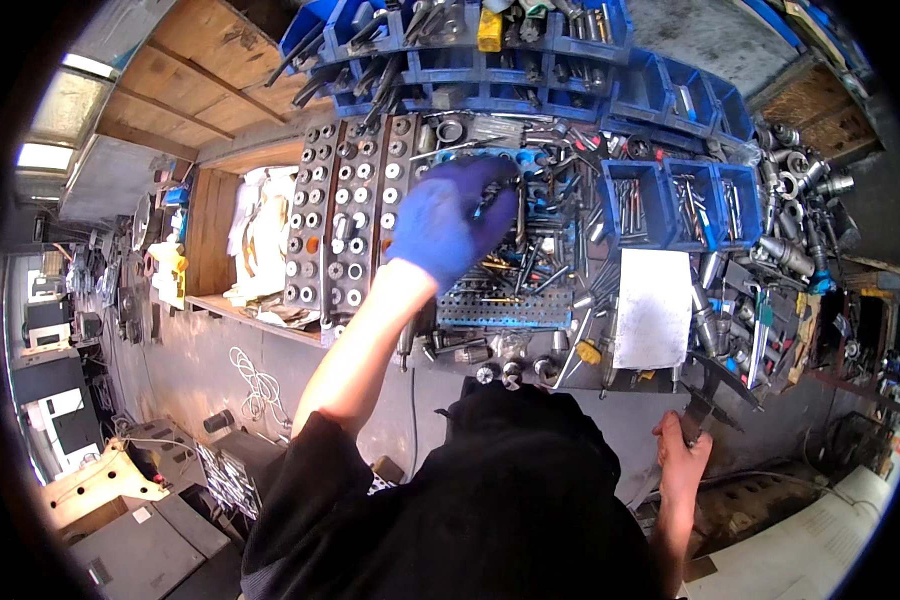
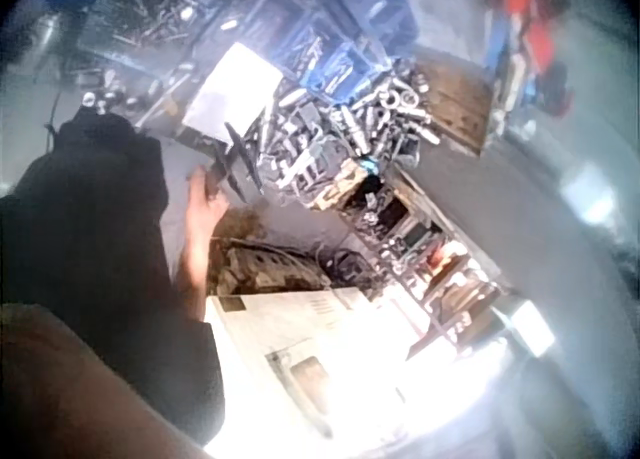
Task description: The person holds a piece of paper with technical notes, picks up metal cylinders one by one, measures them using a caliper, and then places the cylinders into holes in a metal organizing block.
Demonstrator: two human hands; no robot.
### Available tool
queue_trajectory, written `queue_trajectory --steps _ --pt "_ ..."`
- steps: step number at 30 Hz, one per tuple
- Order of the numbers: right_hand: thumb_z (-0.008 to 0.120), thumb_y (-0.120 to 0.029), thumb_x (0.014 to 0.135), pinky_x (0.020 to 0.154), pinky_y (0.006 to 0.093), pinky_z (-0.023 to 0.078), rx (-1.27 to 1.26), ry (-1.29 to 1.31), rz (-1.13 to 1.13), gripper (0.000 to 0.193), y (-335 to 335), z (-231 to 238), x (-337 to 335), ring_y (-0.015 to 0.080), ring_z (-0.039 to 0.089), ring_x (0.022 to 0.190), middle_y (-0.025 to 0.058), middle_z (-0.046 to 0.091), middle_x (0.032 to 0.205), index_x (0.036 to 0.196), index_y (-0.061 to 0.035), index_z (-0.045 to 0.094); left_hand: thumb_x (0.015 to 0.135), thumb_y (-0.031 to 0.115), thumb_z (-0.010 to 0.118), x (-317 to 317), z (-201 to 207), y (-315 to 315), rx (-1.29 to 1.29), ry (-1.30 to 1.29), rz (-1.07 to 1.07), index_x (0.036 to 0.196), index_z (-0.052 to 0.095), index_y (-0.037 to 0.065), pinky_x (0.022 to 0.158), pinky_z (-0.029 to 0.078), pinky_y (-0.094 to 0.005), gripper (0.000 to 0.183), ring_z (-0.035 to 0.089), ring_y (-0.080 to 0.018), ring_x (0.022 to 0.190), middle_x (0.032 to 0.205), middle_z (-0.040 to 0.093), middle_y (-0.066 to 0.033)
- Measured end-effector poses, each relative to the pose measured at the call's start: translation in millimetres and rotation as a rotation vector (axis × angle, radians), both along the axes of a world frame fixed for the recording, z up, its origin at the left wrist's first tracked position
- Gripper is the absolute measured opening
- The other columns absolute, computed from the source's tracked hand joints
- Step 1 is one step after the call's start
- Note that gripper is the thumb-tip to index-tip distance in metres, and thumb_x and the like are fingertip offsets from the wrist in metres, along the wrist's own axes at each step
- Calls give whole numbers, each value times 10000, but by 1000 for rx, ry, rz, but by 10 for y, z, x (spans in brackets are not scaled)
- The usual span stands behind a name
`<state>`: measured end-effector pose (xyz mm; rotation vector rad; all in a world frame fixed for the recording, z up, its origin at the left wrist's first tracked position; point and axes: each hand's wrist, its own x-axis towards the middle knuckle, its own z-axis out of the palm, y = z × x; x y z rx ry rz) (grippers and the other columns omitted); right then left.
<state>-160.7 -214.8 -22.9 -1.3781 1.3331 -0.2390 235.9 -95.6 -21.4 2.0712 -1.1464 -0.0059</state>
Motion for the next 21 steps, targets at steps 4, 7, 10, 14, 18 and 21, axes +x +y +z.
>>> queue_trajectory --steps 4,7,10,14,18,21 --pt "666 -249 954 453 232 211 23 -31 -65 343 25 -32 -122 24 335 454 -75 405 520 686 -42 611 860 233 639 131 -250 -694 85 162 -20 1137 673 42 880 531 -402 338 679 -357 999 1067 703 -197" --pt "658 -254 960 439 229 213 20 -15 -106 339 37 -52 -173 24 334 446 -74 404 521 699 -43 607 860 263 630 205 -299 -1196 71 53 3 1161 659 37 902 521 -433 377 647 -392 1055 1113 681 -221" --pt "644 -270 969 413 224 221 9 -3 -110 338 28 -57 -213 21 333 435 -70 408 528 717 -51 596 876 318 621 400 -558 -1795 180 348 146 1165 650 17 861 528 -408 418 677 -346 983 1098 702 -196" --pt "651 -289 964 410 225 228 17 10 -136 344 18 -37 -228 26 344 435 -67 415 530 718 -55 597 896 406 588 761 -1299 -2500 -9 1010 210 1287 606 54 850 508 -428 526 663 -332 950 1174 683 -181" --pt "669 -286 954 426 236 234 7 4 -217 375 15 -35 -224 39 365 437 -56 436 513 690 -24 626 927 486 556 955 -1444 -2879 -407 1706 324 1164 663 131 879 458 -504 441 619 -290 919 1066 689 -94" --pt "673 -277 951 423 236 240 22 -10 -247 366 10 -62 -257 40 367 433 -56 442 514 691 -23 628 930 433 584 1109 -1517 -2873 -551 1868 324 892 633 158 652 516 -419 282 615 -230 683 818 646 -82"
